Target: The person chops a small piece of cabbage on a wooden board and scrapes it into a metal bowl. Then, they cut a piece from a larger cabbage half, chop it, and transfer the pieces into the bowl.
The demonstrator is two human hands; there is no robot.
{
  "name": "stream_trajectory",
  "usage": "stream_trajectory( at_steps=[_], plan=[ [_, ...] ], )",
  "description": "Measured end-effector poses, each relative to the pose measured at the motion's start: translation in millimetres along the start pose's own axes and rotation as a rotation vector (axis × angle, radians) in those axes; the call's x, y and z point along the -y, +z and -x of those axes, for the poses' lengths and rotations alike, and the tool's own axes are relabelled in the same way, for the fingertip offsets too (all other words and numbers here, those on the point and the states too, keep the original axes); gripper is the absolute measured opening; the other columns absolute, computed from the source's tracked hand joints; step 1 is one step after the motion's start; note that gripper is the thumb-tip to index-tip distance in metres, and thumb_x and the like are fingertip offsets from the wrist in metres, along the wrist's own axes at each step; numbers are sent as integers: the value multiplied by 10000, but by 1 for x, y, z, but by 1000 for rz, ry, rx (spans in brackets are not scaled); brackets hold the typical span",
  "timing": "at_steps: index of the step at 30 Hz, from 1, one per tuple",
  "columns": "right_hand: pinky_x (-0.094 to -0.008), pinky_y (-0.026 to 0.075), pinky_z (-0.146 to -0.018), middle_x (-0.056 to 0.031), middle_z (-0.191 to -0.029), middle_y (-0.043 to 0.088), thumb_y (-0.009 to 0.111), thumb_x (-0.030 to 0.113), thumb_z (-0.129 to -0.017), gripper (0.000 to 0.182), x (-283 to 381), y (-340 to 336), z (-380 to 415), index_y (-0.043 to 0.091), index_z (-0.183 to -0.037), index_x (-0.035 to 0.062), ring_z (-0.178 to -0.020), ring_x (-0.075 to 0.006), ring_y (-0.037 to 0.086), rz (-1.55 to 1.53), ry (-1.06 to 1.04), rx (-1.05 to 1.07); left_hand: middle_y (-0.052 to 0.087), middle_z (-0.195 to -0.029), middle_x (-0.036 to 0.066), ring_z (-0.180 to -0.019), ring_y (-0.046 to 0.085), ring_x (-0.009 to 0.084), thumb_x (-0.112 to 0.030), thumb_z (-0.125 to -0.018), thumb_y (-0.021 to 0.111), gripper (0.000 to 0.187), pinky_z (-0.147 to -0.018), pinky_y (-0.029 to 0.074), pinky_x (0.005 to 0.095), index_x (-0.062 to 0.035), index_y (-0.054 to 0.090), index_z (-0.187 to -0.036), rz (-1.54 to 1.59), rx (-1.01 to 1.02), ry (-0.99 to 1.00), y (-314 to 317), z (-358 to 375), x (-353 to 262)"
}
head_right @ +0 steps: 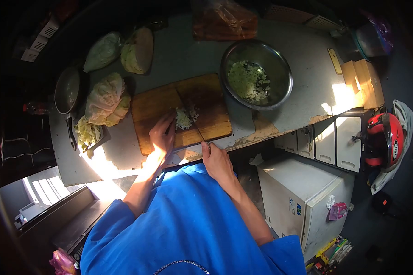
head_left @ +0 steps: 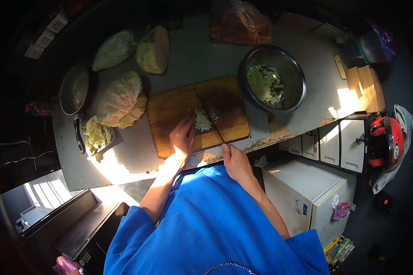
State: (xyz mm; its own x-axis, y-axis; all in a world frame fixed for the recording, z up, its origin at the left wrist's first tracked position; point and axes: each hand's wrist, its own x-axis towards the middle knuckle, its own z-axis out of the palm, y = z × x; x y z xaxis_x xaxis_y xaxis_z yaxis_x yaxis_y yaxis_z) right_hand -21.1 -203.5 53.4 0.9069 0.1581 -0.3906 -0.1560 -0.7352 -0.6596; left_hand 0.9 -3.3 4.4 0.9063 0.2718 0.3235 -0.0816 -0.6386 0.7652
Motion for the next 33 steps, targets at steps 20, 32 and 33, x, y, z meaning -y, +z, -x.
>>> stream_trajectory(
  at_steps=[20,32,33],
  plan=[
    [-605,478,-832,-303,-942,686,418,397,-1087,451,14,-16,-6,656,-1030,17,-964,-545,615,-36,33,135,478,-1493,266,-1440,418,373,-426,-986,614,706,-1199,208,664,73,454,-1460,-444,226,97,5,16,-5],
    [-582,480,-807,-308,-902,678,430,397,-1086,463,7,-4,-6,639,-1018,-11,-942,-542,621,20,13,159,506,-1487,231,-1435,430,369,-401,-998,610,627,-1212,219,630,61,516,-1411,-394,282,100,1,9,2],
    [-559,480,-776,-298,-877,672,441,385,-1088,444,7,-5,-8,630,-1025,-12,-925,-538,619,42,1,133,523,-1476,225,-1431,439,368,-374,-975,652,605,-1212,222,630,49,542,-1393,-377,267,108,1,7,3]
  ],
)
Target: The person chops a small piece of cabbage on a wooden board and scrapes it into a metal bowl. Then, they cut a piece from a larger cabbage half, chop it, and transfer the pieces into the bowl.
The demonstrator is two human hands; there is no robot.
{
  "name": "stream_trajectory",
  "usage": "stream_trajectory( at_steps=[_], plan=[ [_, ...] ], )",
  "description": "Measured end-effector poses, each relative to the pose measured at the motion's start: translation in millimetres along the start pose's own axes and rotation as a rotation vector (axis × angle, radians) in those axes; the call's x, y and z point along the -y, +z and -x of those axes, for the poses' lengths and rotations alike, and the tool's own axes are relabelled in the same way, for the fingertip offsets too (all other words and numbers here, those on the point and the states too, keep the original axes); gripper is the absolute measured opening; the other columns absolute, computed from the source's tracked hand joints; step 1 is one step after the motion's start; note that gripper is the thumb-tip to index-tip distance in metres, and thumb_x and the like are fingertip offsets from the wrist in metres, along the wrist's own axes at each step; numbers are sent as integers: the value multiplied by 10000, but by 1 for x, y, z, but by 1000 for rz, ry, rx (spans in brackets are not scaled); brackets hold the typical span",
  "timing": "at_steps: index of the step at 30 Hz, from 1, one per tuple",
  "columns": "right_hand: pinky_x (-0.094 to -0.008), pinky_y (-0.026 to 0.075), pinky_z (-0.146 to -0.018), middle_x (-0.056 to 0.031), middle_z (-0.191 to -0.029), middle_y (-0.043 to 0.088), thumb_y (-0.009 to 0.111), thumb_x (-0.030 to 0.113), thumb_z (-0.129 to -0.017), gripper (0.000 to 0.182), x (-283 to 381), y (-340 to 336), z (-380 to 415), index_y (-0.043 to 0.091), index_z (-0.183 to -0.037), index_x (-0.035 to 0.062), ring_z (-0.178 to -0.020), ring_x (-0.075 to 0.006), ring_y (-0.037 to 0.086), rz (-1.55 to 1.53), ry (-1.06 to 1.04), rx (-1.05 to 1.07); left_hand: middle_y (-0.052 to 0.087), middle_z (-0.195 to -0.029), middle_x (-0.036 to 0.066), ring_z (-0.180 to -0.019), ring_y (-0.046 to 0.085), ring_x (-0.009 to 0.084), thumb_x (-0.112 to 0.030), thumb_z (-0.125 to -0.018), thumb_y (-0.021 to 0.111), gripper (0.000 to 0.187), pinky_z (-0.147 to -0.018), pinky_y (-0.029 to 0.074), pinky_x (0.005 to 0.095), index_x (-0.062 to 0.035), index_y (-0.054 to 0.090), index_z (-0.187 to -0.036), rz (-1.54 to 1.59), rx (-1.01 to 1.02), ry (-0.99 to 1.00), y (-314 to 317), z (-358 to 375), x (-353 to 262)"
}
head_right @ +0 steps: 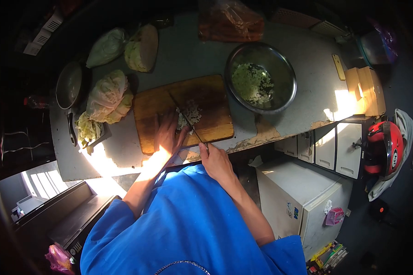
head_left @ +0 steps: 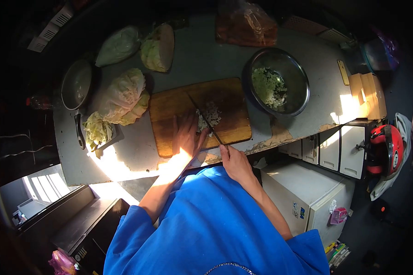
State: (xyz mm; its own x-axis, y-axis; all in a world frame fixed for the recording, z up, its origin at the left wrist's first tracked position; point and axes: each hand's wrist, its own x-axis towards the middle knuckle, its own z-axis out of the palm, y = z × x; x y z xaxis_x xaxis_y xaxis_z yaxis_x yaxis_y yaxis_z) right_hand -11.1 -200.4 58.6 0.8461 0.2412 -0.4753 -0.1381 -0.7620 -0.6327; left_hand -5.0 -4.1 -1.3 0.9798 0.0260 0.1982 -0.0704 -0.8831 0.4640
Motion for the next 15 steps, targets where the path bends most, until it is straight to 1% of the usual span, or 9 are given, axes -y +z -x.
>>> stream_trajectory(
  at_steps=[1,2,4,8,10,11,13,14,15],
  plan=[
    [-550,484,-775,-295,-864,675,437,388,-1090,463,1,-1,1,626,-998,-24,-917,-536,627,-5,-6,-8,540,-1465,219,-1426,449,368,-347,-952,694,586,-1212,225,629,37,567,-1376,16,-15,7,0,-1,2],
    [-550,484,-775,-295,-864,675,437,388,-1090,463,2,-5,0,626,-998,-24,-917,-536,627,-7,-10,-14,540,-1465,219,-1426,449,368,-347,-952,694,586,-1212,225,629,37,567,-1376,13,-19,13,-1,-3,5],
    [-599,480,-836,-321,-937,682,419,412,-1085,494,4,-13,1,646,-1013,-20,-966,-541,623,-120,-3,70,548,-1456,224,-1411,466,380,-324,-948,704,576,-1218,245,604,33,566,-1378,37,35,39,-7,-5,10],
    [-595,465,-869,-329,-970,669,419,405,-1086,497,10,-17,5,646,-1022,-33,-1018,-552,590,-121,64,82,560,-1443,231,-1385,494,398,-277,-952,700,549,-1226,261,568,23,564,-1391,121,110,6,-21,-10,13],
    [-513,519,-649,-257,-769,678,415,476,-1089,536,2,-10,3,607,-934,0,-714,-458,666,-143,-49,18,573,-1413,235,-1370,500,412,-255,-971,668,528,-1204,272,612,16,550,-1409,315,-16,-17,-25,-10,12],
    [-513,519,-649,-257,-769,678,415,476,-1089,536,-2,-11,2,607,-934,0,-714,-458,666,-146,-52,17,573,-1413,235,-1370,500,412,-255,-971,668,528,-1204,272,612,16,550,-1409,311,-17,-15,-26,-10,11],
    [-289,363,-408,-24,-574,444,416,572,-1076,547,7,-28,7,503,-837,88,-416,-123,391,-893,459,450,573,-1430,212,-1358,523,400,-215,-958,679,507,-1197,287,604,-8,569,-1408,425,-185,29,-26,-6,6],
    [-289,363,-408,-24,-574,444,416,572,-1076,547,10,-35,11,503,-837,88,-416,-123,391,-896,457,450,573,-1430,212,-1358,523,400,-215,-958,679,507,-1197,287,604,-8,569,-1408,423,-184,31,-28,-5,3],
    [-235,296,-378,25,-580,386,422,597,-1064,526,13,-41,14,472,-836,126,-410,-64,320,-1038,508,536,578,-1429,202,-1357,528,387,-211,-952,684,492,-1193,297,599,-15,585,-1393,370,-127,194,-33,-6,-3]
  ],
)
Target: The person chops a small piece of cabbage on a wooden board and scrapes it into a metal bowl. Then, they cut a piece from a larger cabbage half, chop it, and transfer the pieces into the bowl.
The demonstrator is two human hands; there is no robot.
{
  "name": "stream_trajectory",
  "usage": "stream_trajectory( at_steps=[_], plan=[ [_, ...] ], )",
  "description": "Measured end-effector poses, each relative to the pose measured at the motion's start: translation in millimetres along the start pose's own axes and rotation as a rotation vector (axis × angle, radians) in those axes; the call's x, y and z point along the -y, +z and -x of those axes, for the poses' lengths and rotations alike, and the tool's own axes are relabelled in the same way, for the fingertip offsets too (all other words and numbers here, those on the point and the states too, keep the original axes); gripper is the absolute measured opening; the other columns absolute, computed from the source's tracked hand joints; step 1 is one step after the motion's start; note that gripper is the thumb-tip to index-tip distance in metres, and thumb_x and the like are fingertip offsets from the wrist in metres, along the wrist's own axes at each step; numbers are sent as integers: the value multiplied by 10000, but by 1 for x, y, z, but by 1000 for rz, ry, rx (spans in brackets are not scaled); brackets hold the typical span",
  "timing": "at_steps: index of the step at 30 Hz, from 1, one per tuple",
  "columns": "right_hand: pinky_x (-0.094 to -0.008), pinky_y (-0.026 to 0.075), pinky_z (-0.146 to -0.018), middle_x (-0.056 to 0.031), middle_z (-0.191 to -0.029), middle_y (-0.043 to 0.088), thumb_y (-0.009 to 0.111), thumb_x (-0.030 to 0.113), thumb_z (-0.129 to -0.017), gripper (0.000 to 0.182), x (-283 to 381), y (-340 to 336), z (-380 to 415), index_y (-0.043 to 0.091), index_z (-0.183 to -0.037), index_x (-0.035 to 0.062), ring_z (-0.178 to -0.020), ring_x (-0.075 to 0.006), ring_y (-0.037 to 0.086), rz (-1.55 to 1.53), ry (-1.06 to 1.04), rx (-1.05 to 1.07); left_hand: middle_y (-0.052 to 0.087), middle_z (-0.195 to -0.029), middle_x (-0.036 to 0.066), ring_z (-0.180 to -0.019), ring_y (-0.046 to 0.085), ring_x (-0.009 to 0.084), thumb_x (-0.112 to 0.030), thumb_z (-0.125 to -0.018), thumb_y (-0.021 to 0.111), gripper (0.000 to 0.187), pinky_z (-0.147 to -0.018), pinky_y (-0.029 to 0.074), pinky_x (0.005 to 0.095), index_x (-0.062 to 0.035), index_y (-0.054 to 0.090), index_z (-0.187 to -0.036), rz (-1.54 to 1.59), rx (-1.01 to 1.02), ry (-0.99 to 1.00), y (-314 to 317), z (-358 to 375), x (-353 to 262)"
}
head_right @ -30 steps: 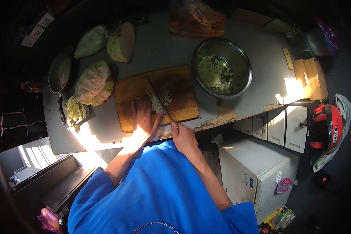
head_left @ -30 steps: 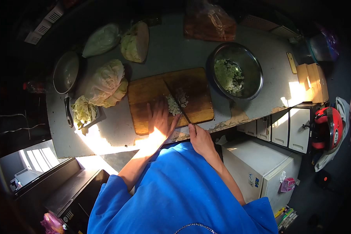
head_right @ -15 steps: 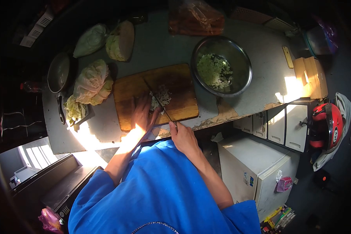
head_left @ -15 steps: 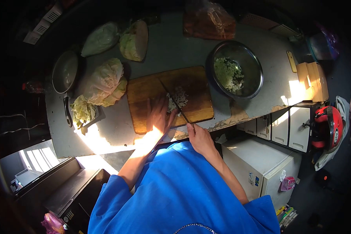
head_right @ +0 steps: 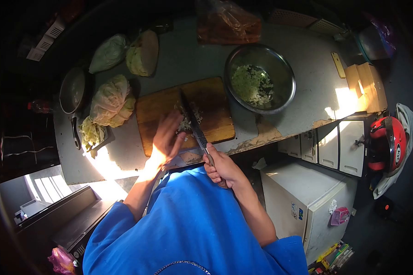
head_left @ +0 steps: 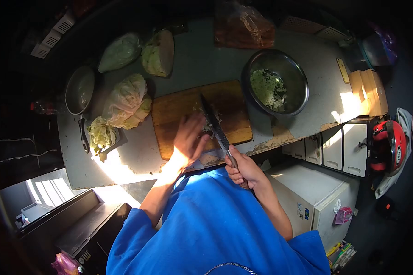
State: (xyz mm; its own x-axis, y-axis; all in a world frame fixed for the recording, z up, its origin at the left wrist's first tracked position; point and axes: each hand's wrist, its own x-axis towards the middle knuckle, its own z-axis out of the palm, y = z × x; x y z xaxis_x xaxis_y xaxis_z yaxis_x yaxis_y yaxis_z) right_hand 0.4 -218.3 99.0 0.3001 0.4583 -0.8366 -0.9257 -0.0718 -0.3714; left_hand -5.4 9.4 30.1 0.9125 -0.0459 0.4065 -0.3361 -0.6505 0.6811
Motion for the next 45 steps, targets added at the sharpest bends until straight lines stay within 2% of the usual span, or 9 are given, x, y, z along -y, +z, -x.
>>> stream_trajectory(
  at_steps=[2,13,15,16,22,31,36,43,45],
  plan=[
    [-191,230,-331,63,-578,312,434,621,-1050,520,2,-8,6,450,-835,149,-389,-18,248,-205,101,139,594,-1425,162,-1368,532,348,-206,-937,696,451,-1182,294,627,-48,629,-1354,-105,164,223,1,-2,-6],
    [-207,294,-370,54,-582,360,428,602,-1062,530,-5,-26,13,468,-844,121,-431,-27,334,-207,76,137,586,-1429,169,-1385,510,357,-239,-947,687,478,-1152,270,687,-50,603,-1377,-271,173,120,3,-15,3],
    [-327,437,-472,-51,-603,535,445,554,-1073,545,-25,-29,0,526,-849,64,-496,-181,532,702,-473,-384,581,-1432,179,-1384,512,359,-235,-944,690,483,-1152,270,686,-45,601,-1379,-308,113,50,1,-21,1],
    [-472,498,-618,-183,-740,669,486,450,-1077,488,-5,-8,24,589,-886,13,-682,-385,660,1000,-445,-558,581,-1427,184,-1382,515,359,-228,-943,691,483,-1157,269,678,-43,600,-1379,-234,88,75,-5,-23,-10],
    [-541,552,-675,-221,-880,679,568,359,-1033,351,-10,0,30,622,-1005,14,-811,-438,696,1239,-645,-709,595,-1423,147,-1381,523,302,-357,-967,665,501,-1198,253,634,-32,622,-1345,-151,442,339,-3,-17,-28],
    [-531,554,-665,-200,-893,646,619,310,-1006,295,-4,-1,35,611,-1003,15,-814,-415,694,1355,-619,-735,587,-1439,133,-1412,480,326,-462,-1010,563,570,-1204,169,688,-64,572,-1418,-305,455,246,6,-20,-32],
    [-540,538,-692,-197,-892,654,629,315,-998,290,1,-15,47,616,-981,25,-819,-431,683,1294,-614,-696,552,-1472,158,-1430,444,358,-433,-1022,543,561,-1201,142,697,-68,548,-1448,-386,197,-29,-3,-23,-11],
    [-454,451,-631,-246,-679,589,551,387,-1046,443,0,-39,20,614,-960,-43,-633,-430,573,902,-551,-701,360,-1511,398,-1444,330,528,-607,-897,669,1039,-1205,224,630,148,302,-1509,-332,90,-264,22,31,-22],
    [-534,494,-727,-290,-786,664,536,379,-1040,434,-1,-40,12,630,-939,-33,-837,-515,649,918,-502,-692,340,-1522,406,-1451,314,536,-618,-913,640,1050,-1215,232,600,186,291,-1492,-579,151,-218,32,30,-30]
  ],
)
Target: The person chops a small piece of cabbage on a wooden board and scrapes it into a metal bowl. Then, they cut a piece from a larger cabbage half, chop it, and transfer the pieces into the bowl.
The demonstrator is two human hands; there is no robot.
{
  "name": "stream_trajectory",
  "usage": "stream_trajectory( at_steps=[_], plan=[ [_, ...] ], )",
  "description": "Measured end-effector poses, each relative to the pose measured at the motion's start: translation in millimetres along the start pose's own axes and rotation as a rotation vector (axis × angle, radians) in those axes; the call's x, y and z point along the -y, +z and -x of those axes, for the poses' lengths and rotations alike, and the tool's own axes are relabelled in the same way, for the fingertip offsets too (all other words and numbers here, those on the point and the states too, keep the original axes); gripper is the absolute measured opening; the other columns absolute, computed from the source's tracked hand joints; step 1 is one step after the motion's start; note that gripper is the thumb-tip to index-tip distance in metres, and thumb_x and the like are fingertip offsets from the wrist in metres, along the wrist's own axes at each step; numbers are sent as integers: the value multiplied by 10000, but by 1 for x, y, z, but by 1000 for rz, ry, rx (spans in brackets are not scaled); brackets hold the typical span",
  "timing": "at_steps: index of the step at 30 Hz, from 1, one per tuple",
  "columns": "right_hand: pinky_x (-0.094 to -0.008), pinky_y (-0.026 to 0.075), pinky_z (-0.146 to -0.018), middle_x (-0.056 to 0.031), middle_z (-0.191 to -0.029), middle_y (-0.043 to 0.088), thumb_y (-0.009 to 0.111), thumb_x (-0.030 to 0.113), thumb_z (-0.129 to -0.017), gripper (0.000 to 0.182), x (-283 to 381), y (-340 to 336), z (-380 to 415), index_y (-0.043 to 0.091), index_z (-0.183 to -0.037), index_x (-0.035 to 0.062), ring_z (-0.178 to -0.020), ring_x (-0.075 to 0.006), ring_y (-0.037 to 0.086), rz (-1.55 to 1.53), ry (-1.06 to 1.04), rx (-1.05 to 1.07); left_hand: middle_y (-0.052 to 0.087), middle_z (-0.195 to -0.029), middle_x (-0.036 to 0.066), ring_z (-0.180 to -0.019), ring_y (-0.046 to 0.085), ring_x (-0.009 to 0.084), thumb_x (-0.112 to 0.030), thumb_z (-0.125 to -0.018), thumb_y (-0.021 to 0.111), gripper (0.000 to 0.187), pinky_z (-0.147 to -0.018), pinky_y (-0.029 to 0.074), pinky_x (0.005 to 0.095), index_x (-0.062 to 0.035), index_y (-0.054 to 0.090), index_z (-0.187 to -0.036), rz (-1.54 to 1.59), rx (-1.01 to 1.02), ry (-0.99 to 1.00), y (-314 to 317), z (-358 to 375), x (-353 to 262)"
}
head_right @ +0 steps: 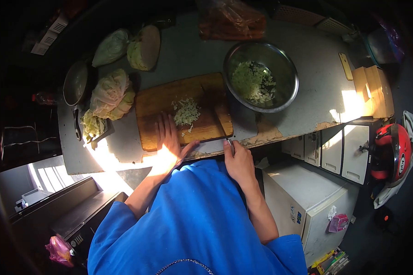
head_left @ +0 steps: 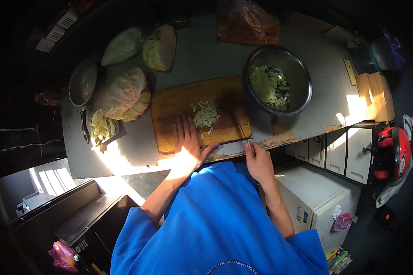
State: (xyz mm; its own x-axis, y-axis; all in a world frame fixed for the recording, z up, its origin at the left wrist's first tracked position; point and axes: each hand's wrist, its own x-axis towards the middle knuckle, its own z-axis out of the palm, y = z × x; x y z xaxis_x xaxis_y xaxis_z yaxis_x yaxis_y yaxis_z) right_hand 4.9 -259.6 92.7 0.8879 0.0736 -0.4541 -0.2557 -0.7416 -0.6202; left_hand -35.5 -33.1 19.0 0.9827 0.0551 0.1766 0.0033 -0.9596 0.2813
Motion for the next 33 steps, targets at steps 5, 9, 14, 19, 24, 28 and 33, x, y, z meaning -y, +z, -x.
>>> stream_trajectory(
  at_steps=[5,9,14,19,24,28,33],
  plan=[
    [-523,488,-705,-285,-771,657,554,377,-1034,430,4,8,11,634,-927,-32,-816,-506,649,-9,-51,139,343,-1524,399,-1435,331,540,-620,-923,621,1024,-1212,264,572,181,309,-1481,82,-56,33,31,-35,21],
    [-508,481,-672,-278,-752,647,571,380,-1027,428,5,1,8,638,-920,-29,-793,-493,651,-12,-64,75,353,-1539,368,-1433,333,537,-543,-947,635,921,-1208,280,561,122,327,-1504,315,-50,6,1,-58,29],
    [-533,489,-707,-275,-764,661,552,397,-1028,435,1,0,-6,656,-948,-17,-815,-502,650,18,-75,-19,359,-1562,331,-1456,322,510,-415,-935,689,836,-1224,257,531,53,343,-1535,377,0,-9,-1,-66,50],
    [-518,502,-722,-272,-771,668,558,408,-1025,440,6,-1,3,668,-966,-14,-817,-490,662,38,-53,115,389,-1556,305,-1464,345,468,-459,-925,703,856,-1214,304,488,14,355,-1547,508,246,247,-7,-53,44],
    [-512,502,-702,-266,-754,664,559,391,-1029,429,-3,-7,16,667,-957,-18,-808,-487,664,1,-22,26,396,-1548,310,-1459,358,461,-521,-880,733,938,-1215,308,486,24,356,-1543,505,69,6,-18,-32,55],
    [-528,502,-696,-271,-751,666,547,374,-1039,427,-9,5,9,664,-967,-30,-804,-496,662,-37,20,-112,378,-1554,317,-1462,348,468,-548,-845,760,1022,-1239,248,518,57,322,-1544,232,68,20,-5,-43,48],
    [-539,514,-738,-271,-834,697,552,396,-1033,429,-5,24,23,643,-987,-21,-881,-504,667,-28,-38,81,349,-1565,326,-1464,330,484,-580,-854,732,1055,-1236,218,564,74,284,-1550,297,83,187,2,-39,30]
  ],
)
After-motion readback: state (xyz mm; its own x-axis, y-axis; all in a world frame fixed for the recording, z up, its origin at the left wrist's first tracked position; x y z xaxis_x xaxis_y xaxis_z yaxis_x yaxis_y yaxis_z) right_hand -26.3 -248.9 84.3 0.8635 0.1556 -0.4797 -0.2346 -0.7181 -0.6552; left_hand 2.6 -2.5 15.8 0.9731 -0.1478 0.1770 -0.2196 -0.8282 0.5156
